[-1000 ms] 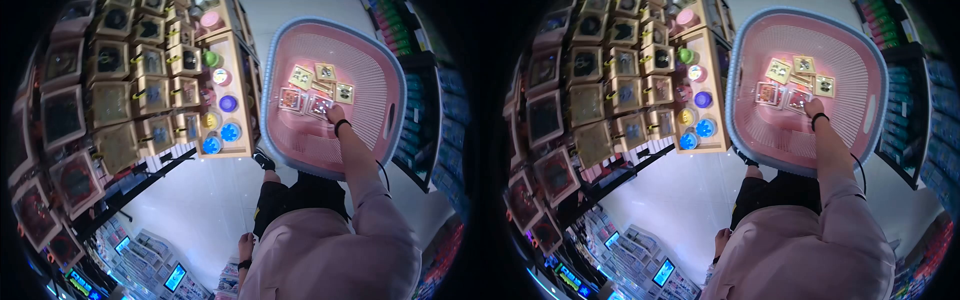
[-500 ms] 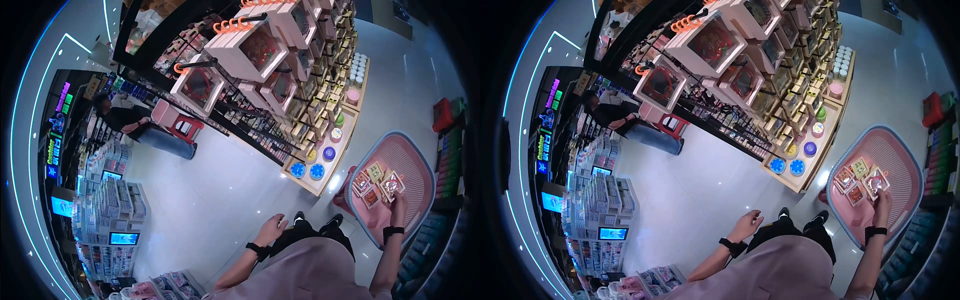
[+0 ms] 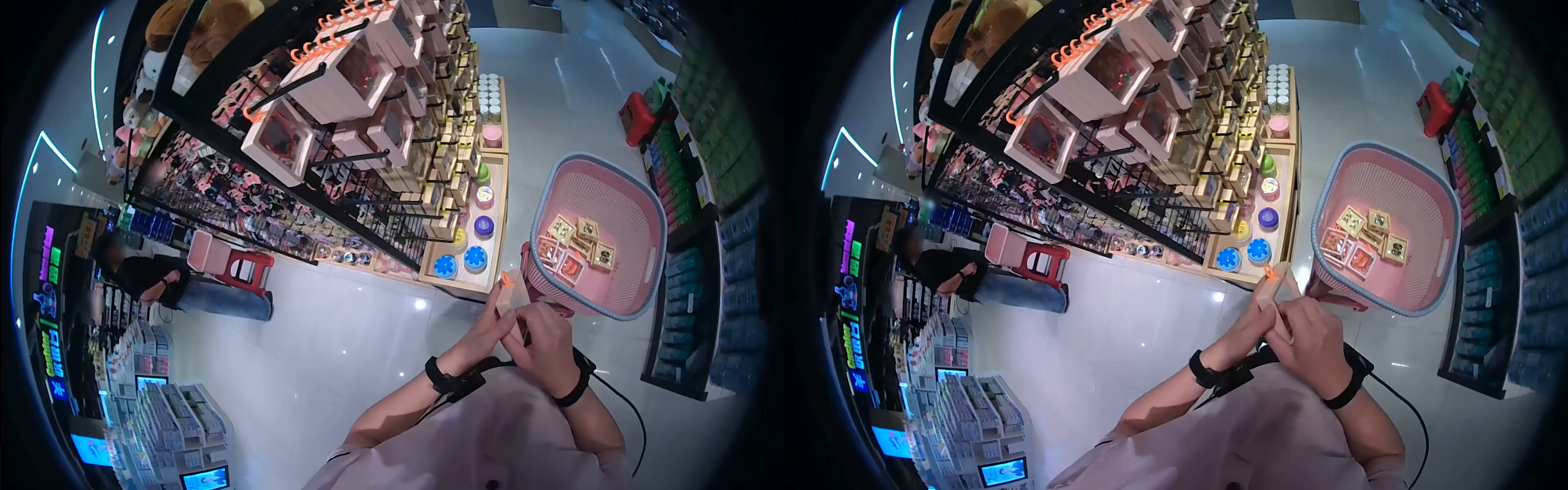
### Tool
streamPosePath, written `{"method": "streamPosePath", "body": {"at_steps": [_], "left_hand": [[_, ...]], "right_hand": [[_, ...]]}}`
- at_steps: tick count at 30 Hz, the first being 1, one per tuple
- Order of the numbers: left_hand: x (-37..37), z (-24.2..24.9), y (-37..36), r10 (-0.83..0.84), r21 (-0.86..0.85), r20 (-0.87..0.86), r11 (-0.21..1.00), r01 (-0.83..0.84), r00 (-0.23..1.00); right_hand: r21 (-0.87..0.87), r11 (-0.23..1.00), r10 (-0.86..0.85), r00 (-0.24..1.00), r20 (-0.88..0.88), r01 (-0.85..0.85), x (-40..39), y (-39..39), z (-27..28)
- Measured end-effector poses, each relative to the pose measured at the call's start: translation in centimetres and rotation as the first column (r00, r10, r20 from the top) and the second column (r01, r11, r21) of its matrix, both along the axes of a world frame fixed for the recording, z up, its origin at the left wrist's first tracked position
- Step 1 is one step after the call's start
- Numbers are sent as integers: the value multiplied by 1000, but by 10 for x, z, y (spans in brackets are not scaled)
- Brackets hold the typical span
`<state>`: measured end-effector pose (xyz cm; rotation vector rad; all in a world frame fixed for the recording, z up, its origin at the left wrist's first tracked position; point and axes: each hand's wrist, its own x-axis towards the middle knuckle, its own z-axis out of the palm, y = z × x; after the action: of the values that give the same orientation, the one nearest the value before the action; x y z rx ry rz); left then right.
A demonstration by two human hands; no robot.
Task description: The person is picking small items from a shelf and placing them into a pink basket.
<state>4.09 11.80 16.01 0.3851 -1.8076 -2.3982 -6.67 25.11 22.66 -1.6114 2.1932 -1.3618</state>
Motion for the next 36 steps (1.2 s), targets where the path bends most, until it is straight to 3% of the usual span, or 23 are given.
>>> {"method": "streamPosePath", "body": {"at_steps": [3, 5, 8, 11, 14, 20, 22, 25, 28, 31, 32, 34, 36], "left_hand": [[6, 9, 8, -35, 414, 23, 910, 23, 999], [4, 25, 12, -3, 594, -7, 804, 6, 1000], [6, 30, 18, 57, 635, -96, 772, 17, 994], [1, 34, 32, 193, 669, -41, 734, -117, 980], [-12, 31, 46, 157, 669, -196, 743, 15, 968], [-45, 18, 99, 190, 688, -117, 723, -59, 975], [-51, 15, 112, 208, 657, -134, 750, -70, 969], [-57, 19, 133, 301, 618, 15, 747, -246, 953], [-52, 19, 136, 271, 518, 9, 822, -236, 963], [-54, 19, 138, 212, 233, 123, 943, -235, 970], [-57, 19, 137, 204, 198, 157, 952, -233, 966], [-68, 36, 137, 254, -42, 162, 967, -251, 953], [-77, 37, 131, 328, -223, 159, 931, -290, 931]], "right_hand": [[-79, 997, -9, 1000, -11, 8, 24, 8, 5], [-107, 994, 16, 999, -37, -20, 33, 23, 8], [-110, 993, 45, 997, -55, -51, 38, 44, 8], [-111, 991, 55, 988, -144, -71, 27, 55, 12], [-79, 991, 92, 975, -202, -110, 11, 72, 15], [-1, 994, 109, 963, -245, -113, -27, 122, 1], [31, 988, 156, 953, -260, -153, -40, 134, -4], [36, 986, 165, 963, -215, -161, -53, 143, -7], [-1, 983, 179, 967, -180, -182, -61, 142, -9], [27, 979, 206, 974, -91, -204, -68, 140, -14], [6, 980, 201, 979, -36, -201, -69, 140, -15], [-33, 982, 190, 979, 67, -189, -74, 138, -16], [-23, 968, 236, 871, 431, -251, -80, 138, -16]]}}
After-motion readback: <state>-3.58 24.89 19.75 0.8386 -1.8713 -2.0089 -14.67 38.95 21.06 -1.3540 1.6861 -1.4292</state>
